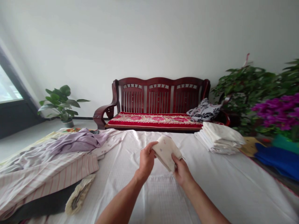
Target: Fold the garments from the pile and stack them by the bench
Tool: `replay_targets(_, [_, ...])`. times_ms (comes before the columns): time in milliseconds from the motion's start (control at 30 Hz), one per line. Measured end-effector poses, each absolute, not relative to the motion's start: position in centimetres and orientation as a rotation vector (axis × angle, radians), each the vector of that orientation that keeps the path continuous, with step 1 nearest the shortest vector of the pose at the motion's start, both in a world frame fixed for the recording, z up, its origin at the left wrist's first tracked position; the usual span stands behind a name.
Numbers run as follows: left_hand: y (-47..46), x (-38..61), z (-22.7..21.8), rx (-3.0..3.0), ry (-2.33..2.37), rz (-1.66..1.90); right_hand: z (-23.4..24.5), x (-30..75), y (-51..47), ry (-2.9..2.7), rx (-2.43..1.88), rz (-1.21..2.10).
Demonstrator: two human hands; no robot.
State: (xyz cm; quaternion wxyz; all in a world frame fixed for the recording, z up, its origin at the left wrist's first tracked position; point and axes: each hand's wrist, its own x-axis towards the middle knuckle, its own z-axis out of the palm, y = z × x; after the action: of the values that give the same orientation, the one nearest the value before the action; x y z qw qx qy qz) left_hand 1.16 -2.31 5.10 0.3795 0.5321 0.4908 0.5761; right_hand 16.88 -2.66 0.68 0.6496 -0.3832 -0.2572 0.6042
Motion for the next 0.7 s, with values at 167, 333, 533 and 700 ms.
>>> replay_targets(167, [-2.1,-0.7,4.3,1.064,0.946,1.295,1.3,17.6,-2.8,-0.613,-0.911,1.286])
replay_targets(333, [-2.3,-3.9,5.2,1.092,0.790,0.914,1.7,18.0,-3.3,-0.731,-0.949,1.299])
replay_targets(533, [-3.2,-2.2,4.1,1.199,0.753,1.046,2.2,17.2,-3.8,-0.810,-0.904,1.342])
replay_targets(700, [-3.6,-1.6,2.3,1.225,0.771,1.284,3.7,18.0,-4.2,-0.988,-0.778,1.514])
